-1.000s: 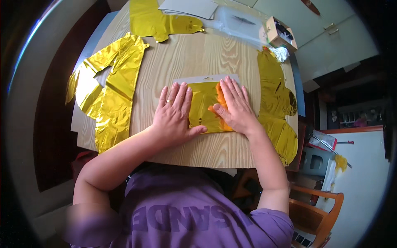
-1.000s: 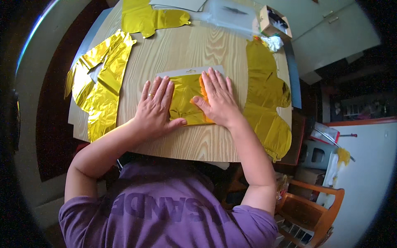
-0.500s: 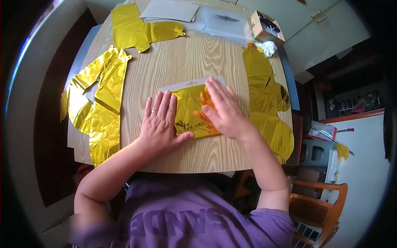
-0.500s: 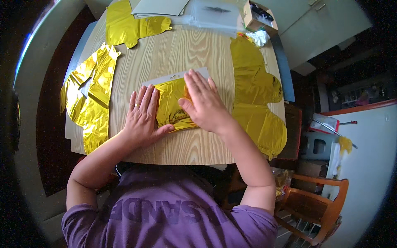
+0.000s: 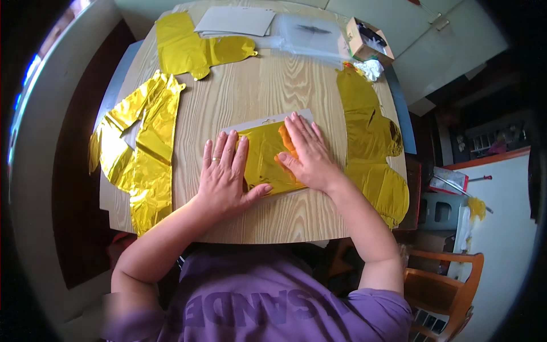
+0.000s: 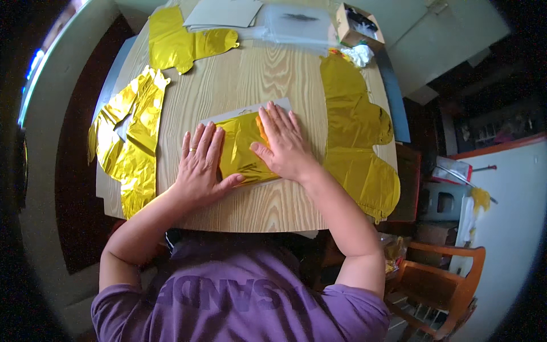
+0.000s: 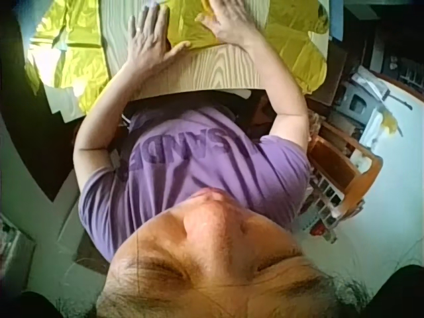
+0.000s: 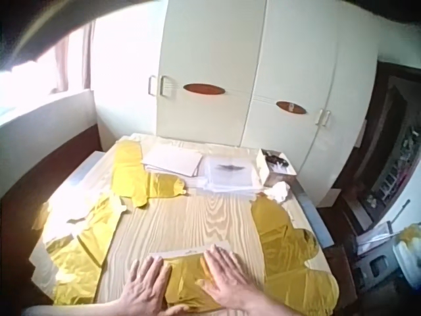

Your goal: Folding gold foil balloons and preparing them with cardboard backings for packaging.

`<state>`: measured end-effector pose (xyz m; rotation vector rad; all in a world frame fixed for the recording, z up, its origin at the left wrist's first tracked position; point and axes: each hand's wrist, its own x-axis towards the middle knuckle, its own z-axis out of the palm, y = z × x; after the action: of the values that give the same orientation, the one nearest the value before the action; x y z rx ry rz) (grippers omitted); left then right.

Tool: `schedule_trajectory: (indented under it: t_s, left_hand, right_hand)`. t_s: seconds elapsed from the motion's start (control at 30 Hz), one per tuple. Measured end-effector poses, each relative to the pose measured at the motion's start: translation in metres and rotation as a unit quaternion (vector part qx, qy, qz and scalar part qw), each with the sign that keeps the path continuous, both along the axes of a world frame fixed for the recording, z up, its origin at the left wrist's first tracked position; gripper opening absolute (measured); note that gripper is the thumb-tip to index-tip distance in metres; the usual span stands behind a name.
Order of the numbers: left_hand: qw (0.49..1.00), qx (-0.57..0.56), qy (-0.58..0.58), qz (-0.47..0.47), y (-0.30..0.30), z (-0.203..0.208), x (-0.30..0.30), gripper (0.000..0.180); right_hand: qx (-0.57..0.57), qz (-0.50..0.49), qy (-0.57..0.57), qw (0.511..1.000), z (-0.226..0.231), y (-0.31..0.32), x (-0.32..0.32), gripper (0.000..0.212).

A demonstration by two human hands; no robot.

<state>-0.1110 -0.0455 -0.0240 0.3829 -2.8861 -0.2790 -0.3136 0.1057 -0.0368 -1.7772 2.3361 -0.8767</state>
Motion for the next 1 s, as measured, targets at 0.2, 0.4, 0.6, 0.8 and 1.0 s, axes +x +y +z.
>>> schedule_trajectory:
  t_s: [0.2,0.4,0.6,0.8,1.0]
  left_hand:
    - [0.999,-0.033,-0.005,0.003,-0.002,0.019,-0.014,0.101]
    - [0.998,-0.024,-0.019,-0.061,0.008,0.031,-0.036,0.101]
    - [0.993,-0.011,-0.048,-0.111,0.014,0.027,-0.060,0.100]
    - [0.989,-0.011,-0.090,-0.114,0.014,0.023,-0.074,0.096]
    - [0.990,-0.002,-0.072,-0.125,0.015,0.018,-0.073,0.096]
  right_hand:
    - [-0.202,-0.097,-0.245,0.943,0.027,0.022,-0.023,0.034]
    - [-0.145,-0.116,-0.178,0.966,0.063,0.055,-0.013,0.028]
    - [0.004,-0.107,-0.183,0.977,0.073,0.079,-0.017,0.024]
    - [0.010,-0.015,0.055,0.998,0.037,0.077,0.001,0.026]
    - [0.029,-0.020,0.119,0.992,0.034,0.077,0.027,0.027]
